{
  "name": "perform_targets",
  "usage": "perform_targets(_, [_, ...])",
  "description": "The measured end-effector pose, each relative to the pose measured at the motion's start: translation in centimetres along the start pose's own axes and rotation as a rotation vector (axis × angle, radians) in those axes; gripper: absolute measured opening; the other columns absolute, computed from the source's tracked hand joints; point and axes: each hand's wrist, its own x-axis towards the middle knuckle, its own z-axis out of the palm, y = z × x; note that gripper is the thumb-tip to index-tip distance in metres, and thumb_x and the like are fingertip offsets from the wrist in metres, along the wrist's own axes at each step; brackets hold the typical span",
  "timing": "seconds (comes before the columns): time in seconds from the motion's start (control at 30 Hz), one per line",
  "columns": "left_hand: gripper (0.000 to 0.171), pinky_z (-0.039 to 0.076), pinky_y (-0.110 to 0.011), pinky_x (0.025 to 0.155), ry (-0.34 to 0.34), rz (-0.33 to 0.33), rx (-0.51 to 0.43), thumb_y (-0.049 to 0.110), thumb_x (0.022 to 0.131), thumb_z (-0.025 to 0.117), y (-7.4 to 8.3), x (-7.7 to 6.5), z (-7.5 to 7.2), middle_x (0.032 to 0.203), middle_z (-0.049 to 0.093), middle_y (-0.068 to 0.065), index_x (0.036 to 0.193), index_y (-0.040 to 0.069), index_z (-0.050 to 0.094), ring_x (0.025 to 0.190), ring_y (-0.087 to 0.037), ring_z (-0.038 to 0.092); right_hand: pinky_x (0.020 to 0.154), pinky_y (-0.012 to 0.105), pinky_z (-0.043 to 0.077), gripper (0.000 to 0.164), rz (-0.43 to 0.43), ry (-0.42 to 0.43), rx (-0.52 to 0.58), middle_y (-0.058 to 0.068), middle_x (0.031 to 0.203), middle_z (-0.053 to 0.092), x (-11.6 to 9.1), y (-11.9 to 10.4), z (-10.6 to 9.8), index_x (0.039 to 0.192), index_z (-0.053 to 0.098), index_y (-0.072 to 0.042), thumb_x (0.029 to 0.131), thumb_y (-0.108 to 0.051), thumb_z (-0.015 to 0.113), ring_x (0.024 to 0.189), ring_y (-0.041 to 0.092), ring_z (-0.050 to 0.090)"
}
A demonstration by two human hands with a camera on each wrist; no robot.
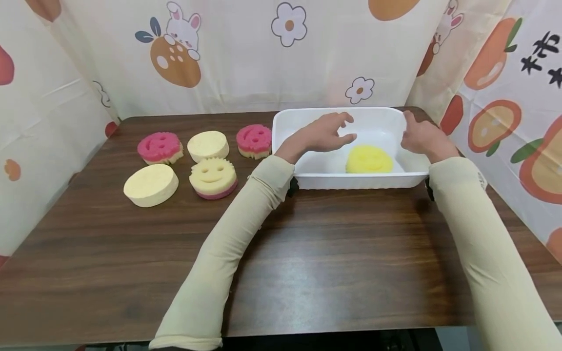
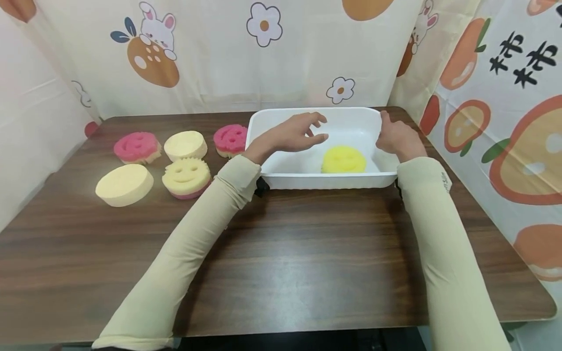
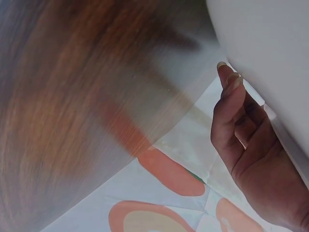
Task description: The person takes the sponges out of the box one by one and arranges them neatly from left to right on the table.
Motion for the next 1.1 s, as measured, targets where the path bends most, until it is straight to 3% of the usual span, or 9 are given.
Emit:
perform_targets(0.4, [0.055, 0.044, -0.028, 0.104, 0.001, 0.001, 0.033, 0.04, 0.102, 0.048, 0.2, 0.4, 0.1, 0.145, 0.051, -0.011, 0.148, 0.01, 0.039, 0.116, -0.018, 0.06, 0.102, 0.07, 0.038, 0.086, -0.021, -0.006, -0.004, 0.04, 0.142, 0.033, -0.1, 0.2, -0.5, 0.156, -0.02, -0.011, 0.1, -0.025, 0.043, 0.114, 0.049, 0.044])
perform_targets(0.5, [0.055, 0.043, -0.028, 0.107, -0.001, 0.016, 0.048, 0.039, 0.102, 0.048, 0.3, 0.5, 0.2, 0.143, 0.052, -0.012, 0.147, 0.008, 0.04, 0.124, -0.02, 0.057, 0.103, 0.07, 0.038, 0.085, -0.018, -0.002, -0.006, 0.04, 0.142, 0.033, -0.1, 0.2, -0.6, 0.156, -0.02, -0.011, 0.1, -0.024, 0.043, 0.115, 0.049, 0.044])
perform_targets(0.63, [0.055, 0.04, -0.028, 0.111, -0.023, 0.02, 0.089, 0.04, 0.102, 0.046, 0.5, 0.7, 0.3, 0.143, 0.052, -0.01, 0.147, 0.008, 0.04, 0.134, -0.019, 0.049, 0.103, 0.069, 0.038, 0.085, -0.015, -0.004, -0.011, 0.041, 0.141, 0.033, 0.0, 0.2, -0.7, 0.155, -0.021, -0.01, 0.1, -0.023, 0.042, 0.115, 0.049, 0.044])
perform_targets(0.93, [0.058, 0.037, -0.028, 0.114, -0.105, -0.026, 0.11, 0.045, 0.102, 0.044, 0.8, 1.3, 0.8, 0.149, 0.048, -0.007, 0.15, 0.013, 0.035, 0.138, -0.017, 0.045, 0.103, 0.069, 0.038, 0.087, -0.015, -0.015, -0.002, 0.04, 0.142, 0.034, 0.2, 0.3, -0.6, 0.155, -0.022, -0.012, 0.099, -0.022, 0.044, 0.115, 0.049, 0.044])
perform_targets(1.1, [0.059, 0.037, -0.028, 0.114, -0.115, -0.03, 0.121, 0.046, 0.102, 0.043, 0.9, 1.6, 1.2, 0.15, 0.047, -0.006, 0.15, 0.013, 0.034, 0.138, -0.016, 0.045, 0.103, 0.07, 0.037, 0.088, -0.012, -0.042, 0.014, 0.039, 0.144, 0.032, 0.0, 0.0, -0.4, 0.155, -0.023, -0.015, 0.1, -0.024, 0.045, 0.116, 0.049, 0.043])
